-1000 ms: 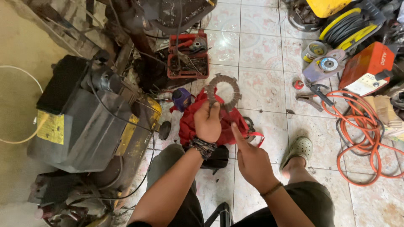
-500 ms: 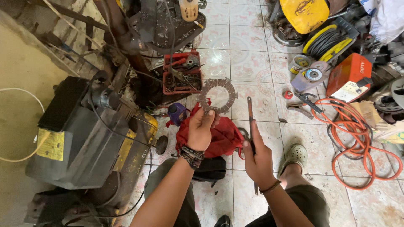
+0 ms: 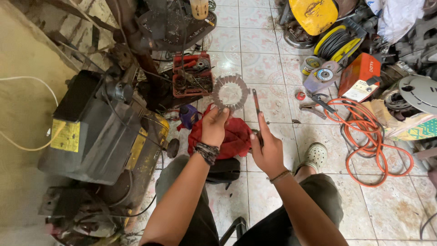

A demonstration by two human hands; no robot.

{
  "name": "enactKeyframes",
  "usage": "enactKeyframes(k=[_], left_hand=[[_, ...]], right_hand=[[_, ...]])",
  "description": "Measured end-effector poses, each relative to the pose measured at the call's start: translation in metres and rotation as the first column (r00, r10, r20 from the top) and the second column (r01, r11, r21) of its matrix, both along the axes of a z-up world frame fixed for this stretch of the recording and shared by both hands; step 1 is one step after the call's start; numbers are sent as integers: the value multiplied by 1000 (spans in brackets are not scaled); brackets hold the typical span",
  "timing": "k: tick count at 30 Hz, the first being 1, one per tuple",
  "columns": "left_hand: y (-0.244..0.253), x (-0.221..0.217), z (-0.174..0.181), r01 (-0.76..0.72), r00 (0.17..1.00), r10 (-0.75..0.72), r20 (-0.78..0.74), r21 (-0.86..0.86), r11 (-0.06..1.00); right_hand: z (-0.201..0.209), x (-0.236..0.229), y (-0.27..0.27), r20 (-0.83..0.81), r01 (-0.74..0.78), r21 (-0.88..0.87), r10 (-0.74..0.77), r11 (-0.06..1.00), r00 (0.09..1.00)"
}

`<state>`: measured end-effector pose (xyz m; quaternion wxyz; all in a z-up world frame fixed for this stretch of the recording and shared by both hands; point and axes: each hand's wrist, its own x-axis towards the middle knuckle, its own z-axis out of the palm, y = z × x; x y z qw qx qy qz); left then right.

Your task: The person holds a circular metal component with a red cloth and uses a metal rod to tap and adjust the segments of the ring. The person rotates the component while repeatedly tapping it with the rod to align or separate the segments.

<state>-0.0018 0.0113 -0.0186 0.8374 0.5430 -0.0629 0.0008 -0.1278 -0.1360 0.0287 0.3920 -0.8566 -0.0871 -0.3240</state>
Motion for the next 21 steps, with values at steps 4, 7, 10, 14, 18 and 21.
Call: enactKeyframes(k=[4,7,10,14,18,21], left_hand=[[-5,-6,-6,64,987,-90,-131,-193,979],[-9,-9,-6,125,969,-182,-165,-305,944],[-11,-26,-5,193,948,-245,-202,-247,950],[-22,-35,1,302,921,-329,-207,-153,941],[-39,-29,-18,353,925,-354,-140,-32,935],[-44,-38,13,360,906,-381,-186,-138,923]], right_hand=[[-2,-5,10,-22,40,177,-37,983,999],[-4,0,15,14,59,297,-66,953,998],[-8,-1,12,11,74,380,-85,922,996],[-11,10,-1,21,75,430,-93,900,995],[10,21,-9,1,79,469,-90,879,996],[13,32,-21,15,57,450,-72,891,997]])
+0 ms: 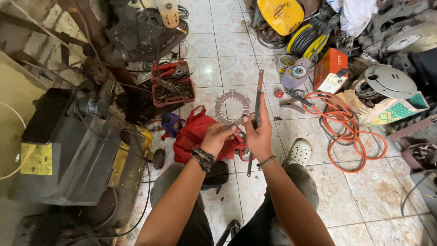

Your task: The person holds a circular metal component with a red cloth and uses a metal rod to tap and adjust the segments of the ring. The person rotates the component while repeatedly tapping it with the rod to align or separate the segments.

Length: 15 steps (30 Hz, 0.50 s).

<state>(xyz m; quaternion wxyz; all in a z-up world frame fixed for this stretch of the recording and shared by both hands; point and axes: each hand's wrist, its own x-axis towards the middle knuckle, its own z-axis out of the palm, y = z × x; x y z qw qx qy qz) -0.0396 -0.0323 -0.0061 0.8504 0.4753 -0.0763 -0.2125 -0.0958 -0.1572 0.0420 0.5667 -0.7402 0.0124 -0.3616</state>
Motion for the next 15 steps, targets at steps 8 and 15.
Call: enactKeyframes(k=[8,15], left_hand=[[-11,23,-8,-85,996,85,-6,26,996],[-16,53,-52,-369,925,362,117,46,928]], right_hand=[[-2,19,-12,-58,-58,-93,53,994,997],[-28,16,-4,-123,-128,-285,97,950,988]])
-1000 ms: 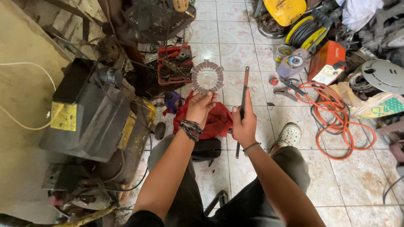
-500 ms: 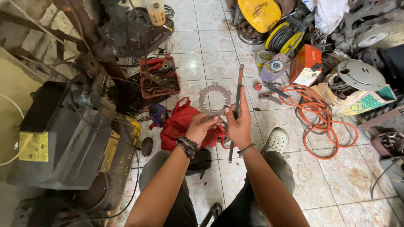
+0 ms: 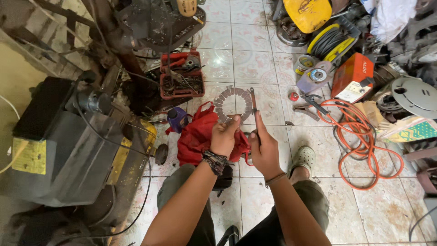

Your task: The person holds a circular metal component with a red cloth and uses a metal rod to tap and adjust the segments of the ring. The person rotates the component while repeatedly tapping it with the rod to align or separate the segments.

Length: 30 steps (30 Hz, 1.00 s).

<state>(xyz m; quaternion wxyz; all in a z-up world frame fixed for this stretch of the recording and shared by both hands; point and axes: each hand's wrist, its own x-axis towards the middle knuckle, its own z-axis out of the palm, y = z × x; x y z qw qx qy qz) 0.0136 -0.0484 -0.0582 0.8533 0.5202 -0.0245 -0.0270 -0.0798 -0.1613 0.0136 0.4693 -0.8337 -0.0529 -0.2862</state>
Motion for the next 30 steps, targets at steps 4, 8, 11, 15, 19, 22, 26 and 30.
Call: enactKeyframes(k=[4,8,11,15,19,22,26,30], left_hand=[[1,-7,28,-40,999,40,10,-21,999],[5,-13,69,-26,1000,27,10,-18,999],[-3,4,28,-42,999,41,25,12,999],[-12,3,24,-81,995,80,56,22,996],[-14,-3,30,-84,996,83,42,23,996],[-13,-5,34,-94,995,92,44,32,995],[-11,-9,43,-103,993,100,62,58,993],[-9,-4,31,-146,987,139,84,80,986]], right_hand=[[-9,4,3,-5,-32,-107,31,994,999],[-11,6,3,-10,-19,-184,17,983,1000],[-13,8,-2,-13,11,-239,-15,971,1000],[-11,1,-6,-27,48,-312,-59,949,998],[-12,-10,-7,-54,66,-352,-91,934,994],[-8,-15,-6,-68,75,-429,-115,900,991],[-8,-16,-5,-37,123,-469,-159,875,987],[-1,-18,-2,-20,133,-540,-171,831,985]])
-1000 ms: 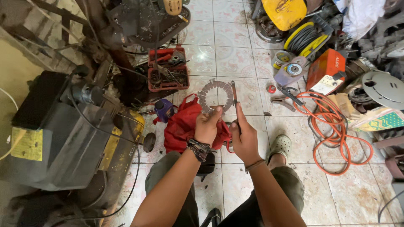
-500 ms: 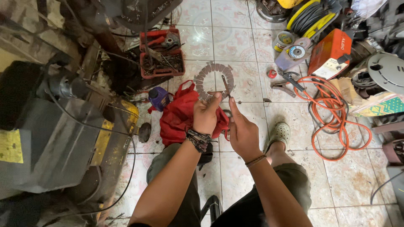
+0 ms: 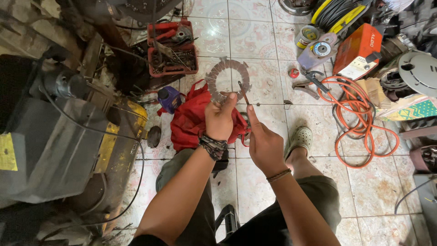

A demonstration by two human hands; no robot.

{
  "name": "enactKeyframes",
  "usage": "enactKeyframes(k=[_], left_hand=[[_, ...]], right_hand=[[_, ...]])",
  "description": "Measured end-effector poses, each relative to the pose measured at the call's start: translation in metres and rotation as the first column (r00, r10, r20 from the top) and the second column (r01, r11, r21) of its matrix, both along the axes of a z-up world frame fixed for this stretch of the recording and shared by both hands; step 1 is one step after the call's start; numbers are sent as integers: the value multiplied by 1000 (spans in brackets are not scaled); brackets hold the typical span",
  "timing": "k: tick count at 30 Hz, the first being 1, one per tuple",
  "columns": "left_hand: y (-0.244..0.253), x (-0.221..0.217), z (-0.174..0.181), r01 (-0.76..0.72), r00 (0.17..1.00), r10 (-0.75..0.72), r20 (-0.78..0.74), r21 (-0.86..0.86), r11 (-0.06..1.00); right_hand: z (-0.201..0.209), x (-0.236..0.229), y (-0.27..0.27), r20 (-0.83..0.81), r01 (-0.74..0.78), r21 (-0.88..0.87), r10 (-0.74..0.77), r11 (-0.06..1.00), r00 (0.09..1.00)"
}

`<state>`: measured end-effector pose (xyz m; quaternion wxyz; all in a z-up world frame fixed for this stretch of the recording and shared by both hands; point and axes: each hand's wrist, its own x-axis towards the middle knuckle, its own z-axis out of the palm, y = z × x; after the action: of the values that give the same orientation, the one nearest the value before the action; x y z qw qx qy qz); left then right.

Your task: The person holds a circular metal component with a red cloth and uses a metal rod to tap and adjust the segments of the ring. The person rotates the component while repeatedly tapping it with the rod to align or separate the segments.

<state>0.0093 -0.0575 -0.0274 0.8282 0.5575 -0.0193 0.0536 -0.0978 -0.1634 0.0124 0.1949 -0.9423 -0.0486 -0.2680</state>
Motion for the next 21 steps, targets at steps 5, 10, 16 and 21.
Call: enactKeyframes(k=[5,10,16,21], left_hand=[[16,12,-9,-45,999,44,-18,-27,999],[6,-17,13,17,999,-20,-40,-68,998],[3,-16,19,-26,996,25,-85,-7,1000],[16,-18,46,-140,986,136,-97,-28,990]], right_hand=[[15,-7,11,-58,-26,-52,23,998,998],[16,-5,10,-40,-5,-17,4,1000,999],[14,-3,10,-80,-10,-51,6,999,997],[10,-7,8,-174,-59,-31,53,998,983]])
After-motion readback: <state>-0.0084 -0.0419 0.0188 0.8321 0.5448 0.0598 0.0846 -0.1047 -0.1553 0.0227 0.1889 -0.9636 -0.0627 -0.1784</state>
